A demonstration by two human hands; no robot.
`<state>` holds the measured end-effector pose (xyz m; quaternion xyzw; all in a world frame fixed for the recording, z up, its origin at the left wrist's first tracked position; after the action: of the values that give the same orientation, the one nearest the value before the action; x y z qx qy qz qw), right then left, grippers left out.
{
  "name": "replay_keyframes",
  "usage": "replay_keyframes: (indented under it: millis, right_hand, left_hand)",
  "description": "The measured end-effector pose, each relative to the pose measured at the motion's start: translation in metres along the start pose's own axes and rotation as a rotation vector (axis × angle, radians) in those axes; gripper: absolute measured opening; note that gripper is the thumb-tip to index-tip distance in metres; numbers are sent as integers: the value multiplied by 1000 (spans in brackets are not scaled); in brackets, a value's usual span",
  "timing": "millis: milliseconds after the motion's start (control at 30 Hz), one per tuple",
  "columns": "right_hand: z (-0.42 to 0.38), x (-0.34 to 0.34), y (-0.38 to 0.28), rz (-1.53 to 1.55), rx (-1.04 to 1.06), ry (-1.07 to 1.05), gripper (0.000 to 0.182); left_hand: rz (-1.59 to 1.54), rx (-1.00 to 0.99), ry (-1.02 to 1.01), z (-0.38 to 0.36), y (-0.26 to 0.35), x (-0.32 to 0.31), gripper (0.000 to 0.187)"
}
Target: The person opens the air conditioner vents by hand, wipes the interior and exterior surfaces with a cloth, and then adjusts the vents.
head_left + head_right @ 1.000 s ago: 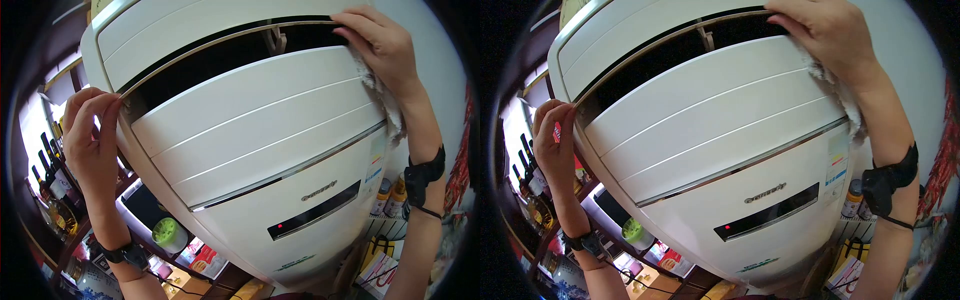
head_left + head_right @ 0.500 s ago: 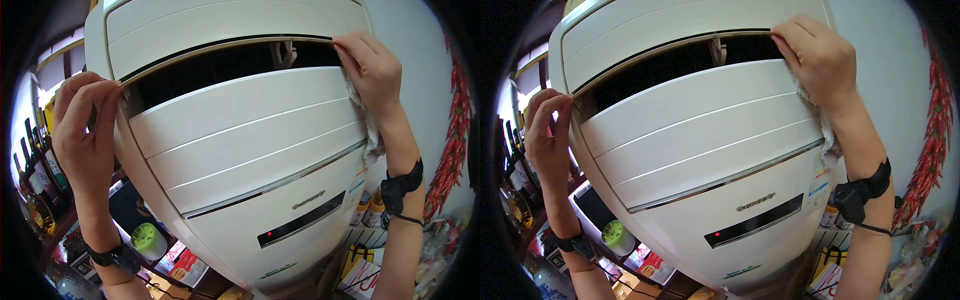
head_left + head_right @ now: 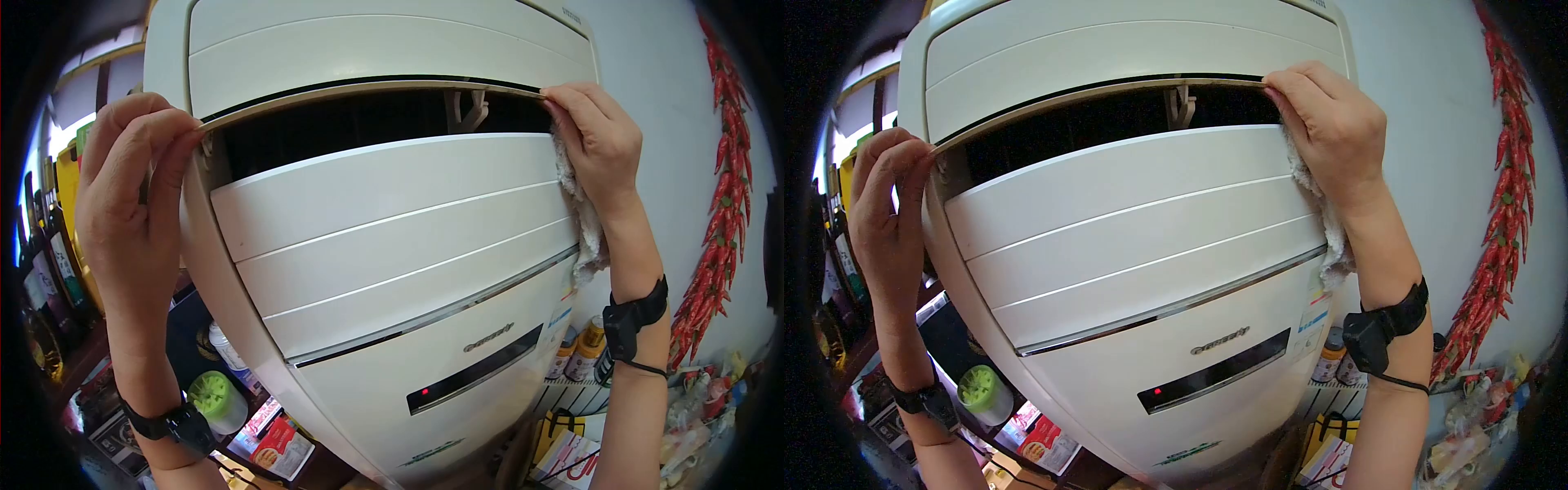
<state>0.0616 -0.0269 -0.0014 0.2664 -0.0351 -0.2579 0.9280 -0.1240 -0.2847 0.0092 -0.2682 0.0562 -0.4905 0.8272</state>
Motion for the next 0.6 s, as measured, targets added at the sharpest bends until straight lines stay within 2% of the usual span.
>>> replay_keyframes:
  millis: [233, 333, 600]
  right_hand:
    - [6, 1, -6, -31, -57, -110, 14]
    - [15, 8, -23, 66, -35, -59, 16]
    - [25, -6, -25, 208, -4, -115, 13]
  left_hand:
    - [21, 27, -23, -1, -3, -3, 10]
    - [60, -41, 74, 2, 5, 2, 4]
    - [117, -77, 79, 1, 5, -1, 5]
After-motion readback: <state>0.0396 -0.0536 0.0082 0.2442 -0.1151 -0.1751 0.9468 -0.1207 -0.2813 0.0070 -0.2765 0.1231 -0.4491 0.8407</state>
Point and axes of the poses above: each hand's wrist, its own z-axis towards the middle knuckle, its own x-axis out of the back of the hand, y = z × x, the point moved 8 cm from there along z, towards the middle knuckle, and after that the axes turned 12 degrees about -y, right-handed, at the moved point
